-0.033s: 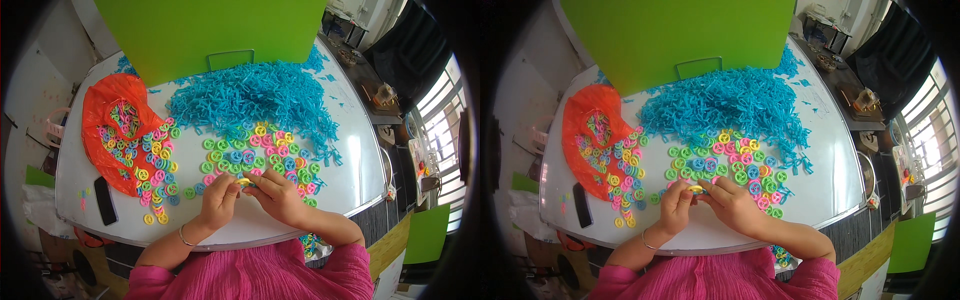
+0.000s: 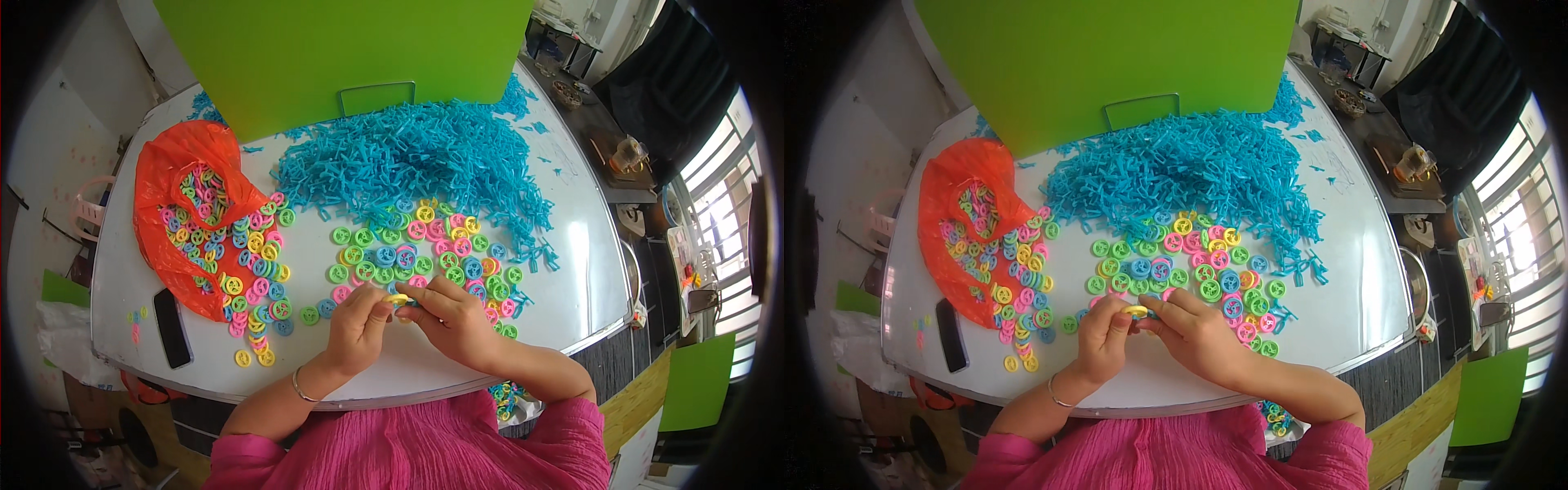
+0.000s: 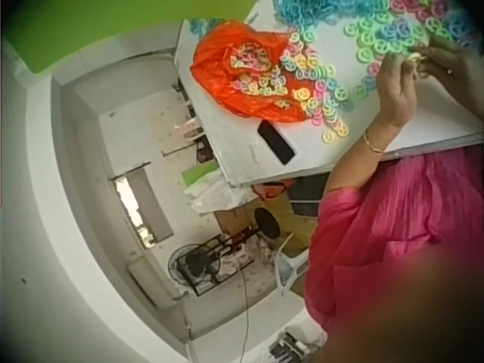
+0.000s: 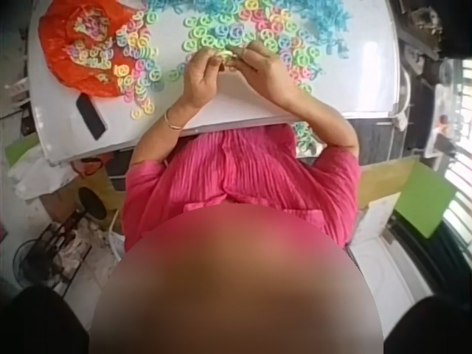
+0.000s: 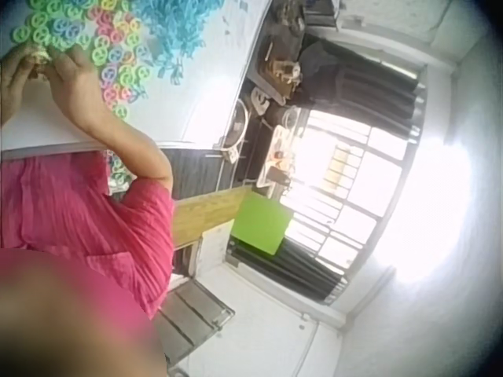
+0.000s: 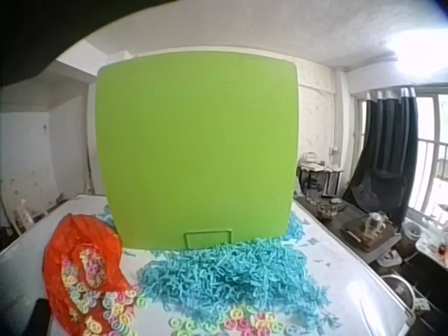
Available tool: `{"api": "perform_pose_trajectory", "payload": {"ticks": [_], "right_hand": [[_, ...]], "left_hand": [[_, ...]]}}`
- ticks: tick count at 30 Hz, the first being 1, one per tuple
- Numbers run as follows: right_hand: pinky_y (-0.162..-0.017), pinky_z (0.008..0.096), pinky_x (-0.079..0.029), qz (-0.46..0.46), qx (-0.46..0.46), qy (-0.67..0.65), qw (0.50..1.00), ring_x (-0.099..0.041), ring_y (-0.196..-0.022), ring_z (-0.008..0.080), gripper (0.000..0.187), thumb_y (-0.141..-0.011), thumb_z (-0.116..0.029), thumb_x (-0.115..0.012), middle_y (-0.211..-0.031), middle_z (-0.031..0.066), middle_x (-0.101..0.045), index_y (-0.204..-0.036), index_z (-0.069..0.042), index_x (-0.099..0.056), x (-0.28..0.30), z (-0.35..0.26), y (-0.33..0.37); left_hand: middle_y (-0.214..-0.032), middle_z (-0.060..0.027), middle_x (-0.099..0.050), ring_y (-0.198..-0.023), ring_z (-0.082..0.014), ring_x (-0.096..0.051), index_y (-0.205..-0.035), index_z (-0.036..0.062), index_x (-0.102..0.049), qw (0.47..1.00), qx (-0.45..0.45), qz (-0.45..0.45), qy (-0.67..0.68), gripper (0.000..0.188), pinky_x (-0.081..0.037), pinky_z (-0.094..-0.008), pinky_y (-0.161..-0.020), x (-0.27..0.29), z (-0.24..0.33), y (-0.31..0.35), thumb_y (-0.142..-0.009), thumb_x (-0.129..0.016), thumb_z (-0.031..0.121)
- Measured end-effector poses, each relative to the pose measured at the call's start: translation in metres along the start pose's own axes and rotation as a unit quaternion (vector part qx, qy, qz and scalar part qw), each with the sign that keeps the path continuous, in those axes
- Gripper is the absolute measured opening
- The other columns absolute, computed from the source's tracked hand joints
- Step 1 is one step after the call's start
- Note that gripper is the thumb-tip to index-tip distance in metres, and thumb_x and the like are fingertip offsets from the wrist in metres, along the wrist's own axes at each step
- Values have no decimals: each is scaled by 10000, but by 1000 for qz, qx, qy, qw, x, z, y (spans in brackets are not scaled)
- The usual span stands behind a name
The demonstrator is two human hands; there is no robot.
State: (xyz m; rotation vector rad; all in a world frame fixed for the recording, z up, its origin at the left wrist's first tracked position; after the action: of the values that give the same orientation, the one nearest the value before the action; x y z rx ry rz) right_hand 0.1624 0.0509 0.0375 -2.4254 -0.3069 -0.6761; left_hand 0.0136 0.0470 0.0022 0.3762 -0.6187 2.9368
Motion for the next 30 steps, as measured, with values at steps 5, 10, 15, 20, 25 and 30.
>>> {"api": "perform_pose_trajectory", "payload": {"ticks": [5, 10, 15, 20, 25, 30], "right_hand": [[-548, 304, -430, -35, -24, -48, 998, -515, -634, 166, 365, -788, -38, -752, -771, 55, -542, -1146, -36, -683, 5, 7, -4], [-615, 332, -494, -39, 47, -44, 997, -586, -721, 228, 331, -826, -47, -702, -886, 79, -604, -1156, -35, -666, 8, 5, -8], [-610, 319, -500, 9, 167, 101, 981, -586, -739, 201, 374, -754, 9, -698, -890, 70, -608, -1122, -59, -690, 17, -5, -4], [-582, 302, -473, 23, 193, 159, 968, -580, -708, 188, 342, -725, 2, -742, -876, 50, -620, -1058, -67, -704, 28, -14, -4], [-626, 330, -474, -167, 69, 20, 983, -602, -708, 202, 339, -720, -45, -799, -867, 58, -657, -1046, -63, -712, 70, -28, -2], [-742, 335, -511, -455, -54, -37, 888, -645, -828, 236, 419, -794, -180, -776, -982, 104, -695, -1186, -85, -664, 119, -16, 68]], "left_hand": [[-735, -56, -521, -638, -145, -506, -903, 10, -555, 999, 19, -27, 11, 303, -396, -285, -573, -1, -1, 0, -1032, -445, 260], [-789, -52, -568, -685, -105, -513, -1001, -8, -580, 987, 102, 22, 125, 366, -431, -253, -642, 10, -11, -7, -1047, -382, 297], [-870, -45, -597, -712, -115, -544, -1064, 30, -598, 987, 74, 98, -100, 144, -447, -271, -624, 43, -2, -25, -963, -563, 127], [-967, -83, -555, -782, -182, -556, -1091, 51, -606, 950, 36, 54, -305, 271, -471, -293, -671, 53, -1, -29, -847, -695, 131], [-1007, -89, -536, -865, -220, -556, -1122, 66, -597, 941, 115, -13, -317, 399, -488, -321, -742, 75, -13, -24, -777, -763, 179], [-1009, -102, -552, -847, -236, -576, -1100, 78, -594, 913, 159, -82, -366, 384, -496, -342, -745, 75, -19, -22, -779, -764, 204]]}}
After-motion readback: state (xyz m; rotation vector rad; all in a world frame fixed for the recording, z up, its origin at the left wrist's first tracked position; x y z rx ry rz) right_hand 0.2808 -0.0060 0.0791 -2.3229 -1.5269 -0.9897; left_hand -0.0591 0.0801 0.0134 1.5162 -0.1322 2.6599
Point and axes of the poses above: each hand's wrist, its own y-axis away from the middle knuckle, its own x-axis out of the back of the hand, z = x × y, the point moved 6 cm from there along -y, towards the middle knuckle
